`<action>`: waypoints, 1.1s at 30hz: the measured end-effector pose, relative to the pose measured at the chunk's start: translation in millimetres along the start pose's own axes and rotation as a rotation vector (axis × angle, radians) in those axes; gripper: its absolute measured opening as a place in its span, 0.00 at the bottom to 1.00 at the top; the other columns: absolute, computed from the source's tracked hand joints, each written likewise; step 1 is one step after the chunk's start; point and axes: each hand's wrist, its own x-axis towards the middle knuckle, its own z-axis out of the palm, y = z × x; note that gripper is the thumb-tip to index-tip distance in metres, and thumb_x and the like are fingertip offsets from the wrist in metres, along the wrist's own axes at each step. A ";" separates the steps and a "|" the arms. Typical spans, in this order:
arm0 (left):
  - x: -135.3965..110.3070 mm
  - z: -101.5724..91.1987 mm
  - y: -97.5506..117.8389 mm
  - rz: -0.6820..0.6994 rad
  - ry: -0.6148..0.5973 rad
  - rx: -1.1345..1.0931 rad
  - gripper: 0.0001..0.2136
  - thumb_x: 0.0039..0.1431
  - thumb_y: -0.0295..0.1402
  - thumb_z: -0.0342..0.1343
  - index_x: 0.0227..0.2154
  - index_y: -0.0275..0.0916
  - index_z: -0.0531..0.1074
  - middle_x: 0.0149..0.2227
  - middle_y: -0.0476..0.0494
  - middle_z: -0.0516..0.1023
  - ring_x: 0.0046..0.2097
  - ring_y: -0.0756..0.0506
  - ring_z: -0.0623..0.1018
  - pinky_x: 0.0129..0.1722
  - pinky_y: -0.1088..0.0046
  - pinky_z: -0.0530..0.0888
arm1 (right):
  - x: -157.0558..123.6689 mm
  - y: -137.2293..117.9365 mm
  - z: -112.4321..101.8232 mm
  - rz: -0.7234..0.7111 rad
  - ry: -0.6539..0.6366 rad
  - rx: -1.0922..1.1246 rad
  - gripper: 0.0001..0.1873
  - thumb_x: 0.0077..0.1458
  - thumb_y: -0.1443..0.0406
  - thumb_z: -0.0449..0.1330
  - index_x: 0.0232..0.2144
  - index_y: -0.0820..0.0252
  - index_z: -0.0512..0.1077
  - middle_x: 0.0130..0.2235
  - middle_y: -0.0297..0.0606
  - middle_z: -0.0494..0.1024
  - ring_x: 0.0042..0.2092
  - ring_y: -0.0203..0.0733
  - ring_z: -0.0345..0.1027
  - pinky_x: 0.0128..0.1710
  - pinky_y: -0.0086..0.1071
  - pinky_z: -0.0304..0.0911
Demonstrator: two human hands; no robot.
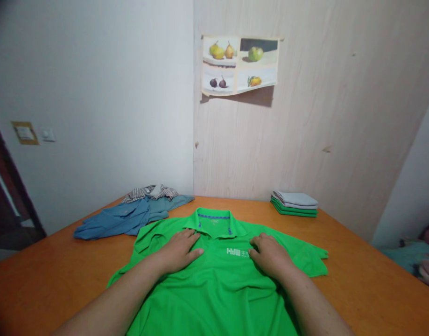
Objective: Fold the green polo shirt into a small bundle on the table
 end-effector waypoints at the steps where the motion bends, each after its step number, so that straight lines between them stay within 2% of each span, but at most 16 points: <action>1: 0.2 0.5 -0.5 -0.004 -0.004 -0.004 0.31 0.66 0.54 0.44 0.64 0.39 0.63 0.67 0.32 0.61 0.68 0.31 0.60 0.65 0.46 0.57 | 0.0 -0.2 0.0 0.003 0.000 -0.001 0.18 0.59 0.55 0.55 0.45 0.55 0.77 0.43 0.44 0.75 0.48 0.49 0.69 0.46 0.36 0.59; 10: 1.0 0.7 -0.9 -0.005 -0.021 -0.003 0.31 0.66 0.54 0.44 0.64 0.39 0.62 0.68 0.31 0.59 0.68 0.30 0.58 0.65 0.44 0.56 | -1.5 -3.1 -2.1 0.017 -0.018 -0.003 0.18 0.59 0.56 0.55 0.47 0.55 0.76 0.44 0.44 0.75 0.49 0.48 0.69 0.47 0.35 0.58; 23: 0.9 -2.2 1.6 0.025 0.009 -0.001 0.29 0.66 0.52 0.46 0.61 0.39 0.66 0.63 0.31 0.66 0.64 0.32 0.65 0.63 0.48 0.61 | -2.2 -5.0 -4.7 0.022 -0.021 -0.001 0.18 0.59 0.55 0.56 0.47 0.55 0.76 0.45 0.44 0.75 0.48 0.48 0.69 0.47 0.36 0.58; 33: 0.2 -1.1 -1.0 0.018 -0.012 -0.002 0.31 0.66 0.54 0.45 0.63 0.39 0.63 0.67 0.31 0.61 0.68 0.31 0.59 0.65 0.46 0.57 | -2.7 -7.2 -6.3 0.021 -0.026 0.007 0.19 0.60 0.56 0.55 0.48 0.56 0.76 0.45 0.45 0.75 0.49 0.49 0.68 0.48 0.36 0.58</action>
